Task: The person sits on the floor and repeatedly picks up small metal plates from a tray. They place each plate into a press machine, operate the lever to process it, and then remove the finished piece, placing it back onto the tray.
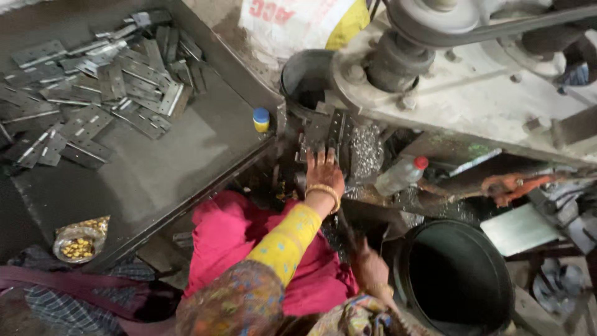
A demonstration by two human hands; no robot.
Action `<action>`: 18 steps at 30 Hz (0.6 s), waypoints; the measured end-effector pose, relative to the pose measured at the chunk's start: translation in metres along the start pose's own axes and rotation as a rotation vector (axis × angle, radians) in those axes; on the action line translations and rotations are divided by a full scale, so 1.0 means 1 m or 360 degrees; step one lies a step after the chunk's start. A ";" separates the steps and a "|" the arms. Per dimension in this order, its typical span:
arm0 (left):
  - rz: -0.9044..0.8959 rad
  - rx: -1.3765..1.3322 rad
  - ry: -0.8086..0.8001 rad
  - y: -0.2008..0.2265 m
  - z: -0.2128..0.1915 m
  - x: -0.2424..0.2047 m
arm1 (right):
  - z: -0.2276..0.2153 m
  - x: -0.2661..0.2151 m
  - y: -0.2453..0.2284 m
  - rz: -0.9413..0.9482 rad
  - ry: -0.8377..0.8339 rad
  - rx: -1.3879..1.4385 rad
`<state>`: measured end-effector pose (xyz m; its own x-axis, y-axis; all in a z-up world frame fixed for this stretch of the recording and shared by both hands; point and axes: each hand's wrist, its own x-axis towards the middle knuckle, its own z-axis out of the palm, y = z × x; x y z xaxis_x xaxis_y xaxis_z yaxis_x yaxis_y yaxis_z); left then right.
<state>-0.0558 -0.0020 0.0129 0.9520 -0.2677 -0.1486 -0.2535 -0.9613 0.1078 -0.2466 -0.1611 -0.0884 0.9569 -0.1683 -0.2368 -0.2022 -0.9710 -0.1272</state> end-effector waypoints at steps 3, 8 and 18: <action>0.0088 0.0160 0.0338 0.001 0.010 -0.014 | 0.006 0.014 0.012 -0.0031 0.0081 -0.0142; 0.0026 0.0306 0.0187 -0.002 0.000 0.011 | -0.017 0.035 0.019 -0.0224 0.0283 -0.0144; 0.0083 0.0251 0.0126 -0.014 -0.002 -0.005 | 0.080 0.042 0.033 -0.0058 -0.0241 0.0307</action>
<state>-0.0566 0.0134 0.0145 0.9459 -0.3172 -0.0685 -0.3205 -0.9463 -0.0431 -0.2301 -0.1861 -0.1798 0.9251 -0.0922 -0.3684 -0.2181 -0.9231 -0.3166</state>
